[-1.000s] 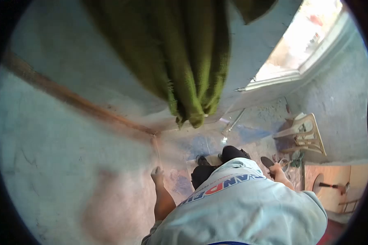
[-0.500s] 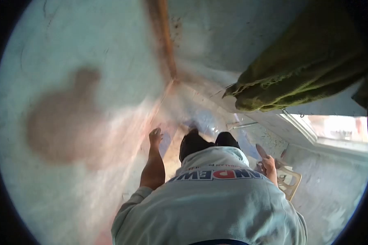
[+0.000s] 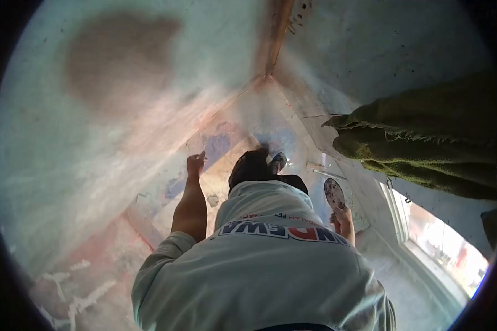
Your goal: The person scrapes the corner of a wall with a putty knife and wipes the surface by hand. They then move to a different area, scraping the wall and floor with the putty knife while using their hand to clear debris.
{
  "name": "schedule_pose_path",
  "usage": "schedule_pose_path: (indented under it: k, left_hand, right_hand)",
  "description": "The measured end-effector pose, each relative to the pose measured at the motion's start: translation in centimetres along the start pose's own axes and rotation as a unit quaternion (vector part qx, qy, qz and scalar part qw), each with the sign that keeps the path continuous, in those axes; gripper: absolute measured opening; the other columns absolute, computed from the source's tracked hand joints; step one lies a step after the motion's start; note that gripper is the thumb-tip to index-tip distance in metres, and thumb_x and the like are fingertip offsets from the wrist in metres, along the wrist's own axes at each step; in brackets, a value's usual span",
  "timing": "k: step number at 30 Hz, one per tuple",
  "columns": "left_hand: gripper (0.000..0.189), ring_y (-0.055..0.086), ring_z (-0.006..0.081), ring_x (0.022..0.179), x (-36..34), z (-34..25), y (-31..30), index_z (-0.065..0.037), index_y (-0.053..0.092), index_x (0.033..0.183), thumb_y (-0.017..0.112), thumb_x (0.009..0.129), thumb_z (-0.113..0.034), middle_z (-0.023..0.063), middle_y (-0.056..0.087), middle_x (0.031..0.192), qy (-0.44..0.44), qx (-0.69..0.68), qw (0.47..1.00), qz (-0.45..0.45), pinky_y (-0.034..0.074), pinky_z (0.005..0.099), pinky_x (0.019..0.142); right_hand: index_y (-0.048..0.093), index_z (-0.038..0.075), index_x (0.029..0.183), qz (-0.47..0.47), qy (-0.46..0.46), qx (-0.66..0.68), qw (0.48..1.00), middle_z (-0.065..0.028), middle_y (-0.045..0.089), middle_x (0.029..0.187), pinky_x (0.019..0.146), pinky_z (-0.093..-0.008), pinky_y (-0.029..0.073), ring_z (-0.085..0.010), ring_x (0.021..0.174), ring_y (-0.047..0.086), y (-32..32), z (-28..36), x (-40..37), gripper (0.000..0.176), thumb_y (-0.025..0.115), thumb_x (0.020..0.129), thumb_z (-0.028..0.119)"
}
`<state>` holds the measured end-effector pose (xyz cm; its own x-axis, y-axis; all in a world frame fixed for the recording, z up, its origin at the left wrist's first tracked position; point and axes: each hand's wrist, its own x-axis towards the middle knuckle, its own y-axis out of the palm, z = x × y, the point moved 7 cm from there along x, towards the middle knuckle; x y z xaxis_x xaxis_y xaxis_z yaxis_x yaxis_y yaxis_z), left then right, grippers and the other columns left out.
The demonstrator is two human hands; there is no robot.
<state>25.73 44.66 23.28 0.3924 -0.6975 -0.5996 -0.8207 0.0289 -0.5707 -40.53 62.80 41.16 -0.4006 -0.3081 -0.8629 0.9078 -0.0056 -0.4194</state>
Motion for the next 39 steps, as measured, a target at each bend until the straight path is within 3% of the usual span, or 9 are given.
schedule_pose_path:
  k: [2, 4, 6, 11, 20, 26, 29, 31, 39]
  left_hand:
    - [0.04, 0.063, 0.0163, 0.062, -2.4, -2.1, -0.7, -0.002, 0.076, 0.09, 0.07, 0.09, -0.042, 0.0077, 0.072, 0.08, -0.025, -0.026, 0.999, -0.006, 0.051, 0.0326, 0.056]
    - [0.038, 0.071, 0.026, 0.076, -3.6, -2.3, -0.3, -0.003, 0.079, 0.089, 0.069, 0.09, -0.039, 0.0155, 0.076, 0.086, -0.034, -0.069, 0.997, -0.03, 0.054, 0.0377, 0.077]
    - [0.032, 0.069, 0.0163, 0.079, -4.6, -4.9, -0.6, -0.004, 0.076, 0.107, 0.073, 0.09, -0.031, 0.0095, 0.074, 0.094, 0.176, -0.012, 0.979, -0.1, 0.058, 0.0303, 0.065]
    - [0.038, 0.07, 0.0165, 0.091, -11.2, -10.7, -2.0, 0.0, 0.072, 0.117, 0.074, 0.091, -0.027, 0.0087, 0.072, 0.108, 0.004, -0.164, 0.986, -0.009, 0.06, 0.0322, 0.076]
    - [0.03, 0.07, 0.0185, 0.09, -7.0, -11.5, -2.8, 0.001, 0.07, 0.112, 0.076, 0.087, -0.016, 0.0077, 0.072, 0.095, -0.004, -0.164, 0.986, 0.014, 0.058, 0.0317, 0.077]
    - [0.027, 0.07, 0.0159, 0.086, 0.9, -15.1, 0.8, -0.007, 0.068, 0.116, 0.071, 0.092, -0.017, 0.0072, 0.072, 0.104, 0.029, -0.296, 0.926, 0.234, 0.056, 0.0281, 0.073]
    - [0.034, 0.069, 0.0207, 0.098, 3.1, -17.5, 3.1, -0.008, 0.064, 0.123, 0.063, 0.097, -0.031, 0.0069, 0.07, 0.111, -0.044, -0.112, 0.937, 0.328, 0.055, 0.0326, 0.082]
    - [0.04, 0.067, 0.0218, 0.107, 4.7, -17.2, 4.9, -0.01, 0.062, 0.125, 0.06, 0.099, -0.04, 0.0061, 0.068, 0.118, -0.072, -0.032, 0.909, 0.409, 0.053, 0.0355, 0.088]
    - [0.034, 0.066, 0.0187, 0.105, 18.2, -15.8, 16.8, -0.011, 0.065, 0.117, 0.059, 0.099, -0.04, 0.0047, 0.069, 0.11, -0.06, 0.082, 0.909, 0.404, 0.054, 0.0403, 0.083]
  right_hand:
    - [0.065, -0.004, 0.11, -0.003, 0.03, 0.08, 0.996, -0.0112, 0.063, 0.07, 0.051, -0.0388, 0.051, -0.0217, 0.053, 0.059, -0.1, -3.1, 2.4, 0.027, 0.055, 0.091, 0.012]
    - [0.065, -0.003, 0.104, 0.024, 0.047, 0.06, 0.997, -0.0103, 0.063, 0.069, 0.052, -0.0373, 0.049, -0.0222, 0.053, 0.058, 0.1, -3.9, 3.5, 0.025, 0.059, 0.091, 0.018]
    - [0.066, -0.003, 0.1, 0.055, 0.024, 0.041, 0.997, -0.0106, 0.063, 0.07, 0.051, -0.0358, 0.047, -0.0219, 0.052, 0.058, 0.2, -5.5, 5.8, 0.025, 0.061, 0.09, 0.019]
    - [0.066, -0.007, 0.096, 0.073, 0.009, 0.017, 0.997, -0.0119, 0.065, 0.071, 0.047, -0.0361, 0.047, -0.0215, 0.054, 0.061, 1.5, -5.4, 9.3, 0.023, 0.06, 0.088, 0.013]
    - [0.065, -0.005, 0.087, 0.058, 0.032, 0.019, 0.998, -0.0101, 0.061, 0.066, 0.052, -0.0373, 0.056, -0.0219, 0.047, 0.057, 6.1, 0.5, 12.0, 0.024, 0.061, 0.087, 0.019]
    - [0.064, 0.0, 0.107, 0.085, -0.077, 0.214, 0.97, -0.0155, 0.066, 0.085, 0.057, -0.0439, 0.061, -0.0313, 0.063, 0.068, 17.3, 4.8, 14.6, 0.02, 0.063, 0.092, 0.014]
    - [0.063, 0.004, 0.108, -0.057, -0.189, 0.0, 0.98, -0.0169, 0.067, 0.09, 0.052, -0.0446, 0.058, -0.0337, 0.071, 0.071, 25.0, 5.8, 19.9, 0.018, 0.063, 0.091, 0.01]
    - [0.065, 0.005, 0.1, 0.046, -0.057, 0.264, 0.962, -0.016, 0.068, 0.086, 0.056, -0.0417, 0.056, -0.0296, 0.069, 0.069, 31.2, 12.6, 16.5, 0.022, 0.07, 0.084, 0.019]
    - [0.063, 0.001, 0.115, 0.146, -0.036, 0.38, 0.913, -0.0193, 0.07, 0.095, 0.06, -0.0348, 0.055, -0.0246, 0.077, 0.07, 46.8, 25.8, 21.6, 0.031, 0.06, 0.097, 0.026]
